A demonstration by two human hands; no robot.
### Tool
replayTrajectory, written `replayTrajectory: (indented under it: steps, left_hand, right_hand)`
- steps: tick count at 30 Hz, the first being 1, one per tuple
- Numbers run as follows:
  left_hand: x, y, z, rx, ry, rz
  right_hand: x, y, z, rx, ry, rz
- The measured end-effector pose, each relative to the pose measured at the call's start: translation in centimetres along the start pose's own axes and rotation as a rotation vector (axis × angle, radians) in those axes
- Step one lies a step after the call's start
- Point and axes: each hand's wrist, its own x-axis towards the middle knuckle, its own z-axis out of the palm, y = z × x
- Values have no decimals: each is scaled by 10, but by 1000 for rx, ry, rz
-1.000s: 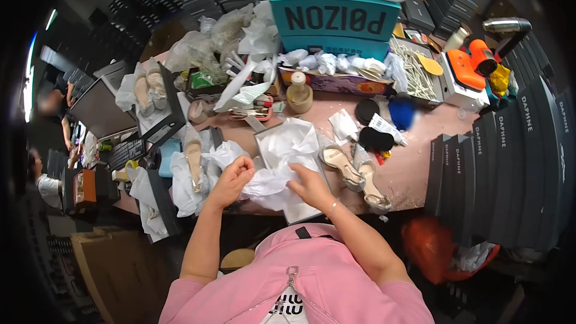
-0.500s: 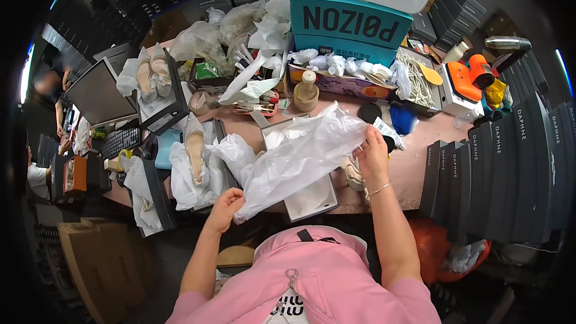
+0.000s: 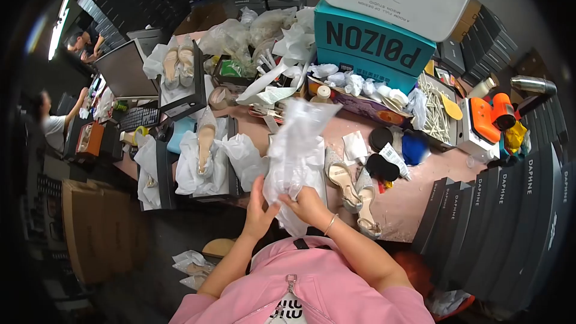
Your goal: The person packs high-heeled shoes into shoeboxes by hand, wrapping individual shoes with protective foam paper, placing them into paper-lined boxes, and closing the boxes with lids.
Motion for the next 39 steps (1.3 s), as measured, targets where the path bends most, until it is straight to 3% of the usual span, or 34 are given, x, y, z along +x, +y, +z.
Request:
replayTrajectory:
  steps: [2, 4, 7, 9, 10, 12, 13, 16, 18, 19, 22, 25, 27, 28, 30, 31, 33, 35, 37, 39]
  left_hand:
    - [19, -14, 10, -34, -90, -299]
    - [23, -22, 27, -580, 97, -429]
    - [21, -16, 27, -798, 245, -512]
    - [21, -26, 28, -807, 222, -496]
    - [22, -31, 32, -840, 247, -517]
    - [20, -28, 48, -870, 271, -527]
    - [21, -24, 61, -899, 264, -524]
    - [25, -12, 93, -998, 247, -533]
    - [23, -12, 96, -948, 196, -474]
    - [20, -10, 96, -916, 152, -455]
    - [12, 0, 102, -940, 154, -483]
    - [-21, -11, 121, -848, -231, -620]
    - [-23, -5, 147, -921, -169, -688]
    - [-18, -6, 157, -931, -154, -757]
    - [-19, -21, 161, -834, -115, -879]
    - [-18, -21, 159, -832, -115, -877]
    - [-10, -19, 152, -988, -9, -924]
    - [-5, -11, 141, -1002, 10, -912]
    - [-6, -11, 138, -1032, 23, -918]
    - [-8, -16, 137, -1065, -77, -854]
  right_hand:
    - [-12, 16, 0, -87, -98, 154]
    - [-12, -12, -22, 119, -72, 319]
    - [-27, 6, -75, 72, 196, 301]
    - [-39, 24, -126, -96, 394, 215]
    - [-52, 21, -157, -26, 392, 457]
    - [-71, 21, -198, 65, 477, 589]
    - [-80, 28, -203, 68, 474, 585]
    - [-99, 59, -202, 658, 873, 427]
    - [-100, 71, -203, 756, 1098, 281]
    - [-104, 81, -204, 799, 1102, 297]
    - [-98, 84, -195, 928, 1062, 326]
    - [-91, 68, -180, 723, 854, 511]
    - [-86, 58, -172, 434, 586, 415]
    - [-80, 47, -174, 386, 434, 489]
    - [-65, 42, -164, 481, 318, 385]
    - [-58, 32, -157, 555, 413, 188]
    - [-58, 16, -156, 396, 591, 70]
    - [-80, 11, -158, 63, 358, 112]
    - [-91, -8, -134, -66, 100, 143]
    - [-97, 10, -96, 77, 150, 273]
